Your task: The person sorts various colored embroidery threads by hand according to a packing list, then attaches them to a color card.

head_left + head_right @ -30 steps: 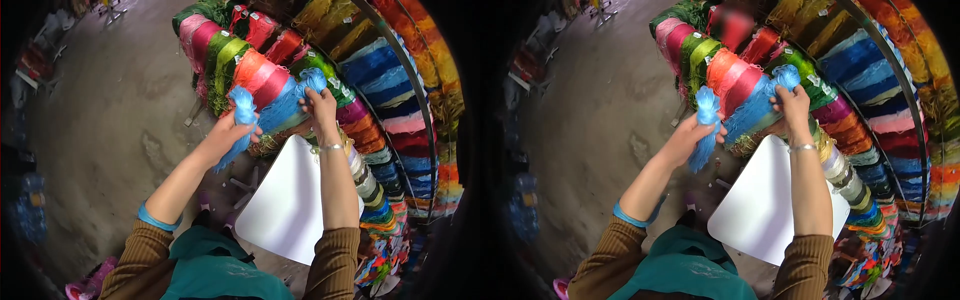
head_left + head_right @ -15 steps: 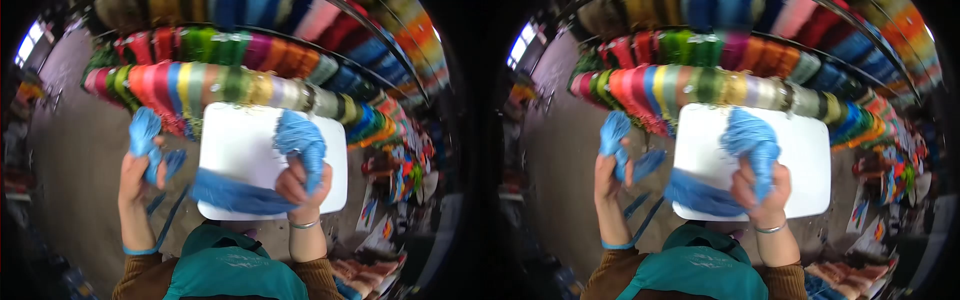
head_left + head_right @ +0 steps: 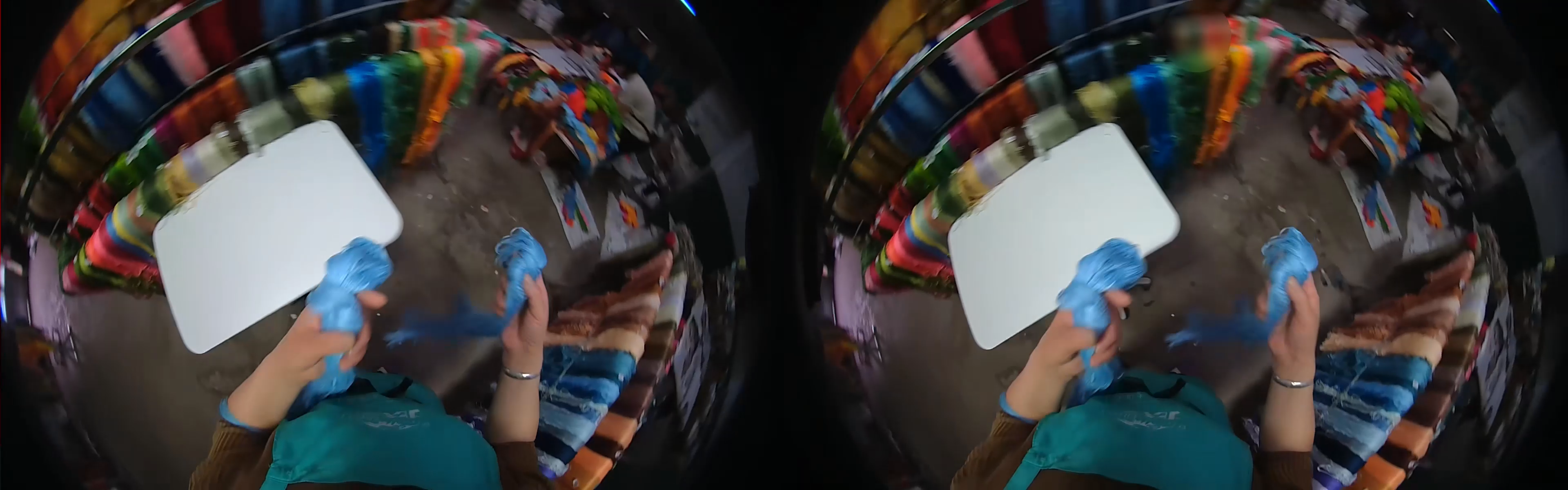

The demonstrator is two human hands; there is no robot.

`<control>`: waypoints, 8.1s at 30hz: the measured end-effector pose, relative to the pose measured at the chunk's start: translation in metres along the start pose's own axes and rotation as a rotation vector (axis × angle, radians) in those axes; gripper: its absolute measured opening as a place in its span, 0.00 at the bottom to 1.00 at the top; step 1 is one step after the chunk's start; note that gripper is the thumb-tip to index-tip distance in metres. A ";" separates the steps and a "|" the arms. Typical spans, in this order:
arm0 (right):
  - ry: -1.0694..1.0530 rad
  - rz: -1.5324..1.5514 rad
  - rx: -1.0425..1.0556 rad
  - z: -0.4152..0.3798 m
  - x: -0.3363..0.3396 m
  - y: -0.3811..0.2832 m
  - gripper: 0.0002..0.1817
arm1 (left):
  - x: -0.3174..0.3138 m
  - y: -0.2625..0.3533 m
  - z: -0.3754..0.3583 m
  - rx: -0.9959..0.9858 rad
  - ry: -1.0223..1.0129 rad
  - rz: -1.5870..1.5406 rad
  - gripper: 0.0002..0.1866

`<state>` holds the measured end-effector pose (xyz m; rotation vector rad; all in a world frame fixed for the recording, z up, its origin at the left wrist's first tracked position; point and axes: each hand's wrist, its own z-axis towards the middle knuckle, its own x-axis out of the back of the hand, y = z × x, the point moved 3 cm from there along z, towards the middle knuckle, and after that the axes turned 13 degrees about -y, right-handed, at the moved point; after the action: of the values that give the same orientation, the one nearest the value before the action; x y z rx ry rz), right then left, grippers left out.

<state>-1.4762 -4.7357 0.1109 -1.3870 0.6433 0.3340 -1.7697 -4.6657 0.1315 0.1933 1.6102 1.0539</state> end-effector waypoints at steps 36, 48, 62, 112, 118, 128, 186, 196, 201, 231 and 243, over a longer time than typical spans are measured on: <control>0.588 -0.588 -0.214 0.362 0.568 -0.219 0.12 | 0.016 -0.150 0.958 0.237 -0.330 0.430 0.23; -0.025 -1.254 -0.284 0.709 0.679 -0.340 0.13 | 0.103 -0.036 1.280 -0.037 -0.080 0.036 0.28; -0.230 -1.088 -0.290 1.077 0.644 -0.319 0.21 | 0.307 0.136 1.510 -0.096 -0.243 -0.158 0.24; 0.640 -0.046 0.068 2.121 0.624 -0.236 0.12 | 0.866 0.614 2.157 0.745 -0.489 0.390 0.05; 0.791 -0.149 -0.006 2.159 0.704 -0.243 0.10 | 0.853 0.631 2.271 0.659 -0.595 0.610 0.08; 1.007 -0.011 0.118 2.231 0.871 -0.334 0.10 | 0.835 0.645 2.535 0.341 -0.664 1.355 0.09; 1.943 -1.211 -0.551 2.311 1.434 -0.852 0.08 | 0.585 0.245 3.499 0.690 -1.479 1.192 0.11; 1.455 -1.741 -0.534 2.506 1.353 -1.015 0.03 | 0.490 0.186 3.409 0.322 -2.028 0.520 0.57; 1.547 -1.756 -0.481 2.494 1.409 -1.033 0.07 | 0.489 0.189 3.322 1.431 -2.404 0.330 0.32; 1.569 0.166 1.126 2.583 1.463 -0.838 0.04 | 0.526 0.149 3.368 1.732 -1.303 -0.159 0.25; 1.733 -0.179 0.758 2.609 1.477 -0.847 0.10 | 0.522 0.162 3.391 1.277 -1.565 0.110 0.08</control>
<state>0.7558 -2.5626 0.0362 -0.6720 1.7500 -1.3198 0.8768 -2.4777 0.0386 1.5074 0.5099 -0.3501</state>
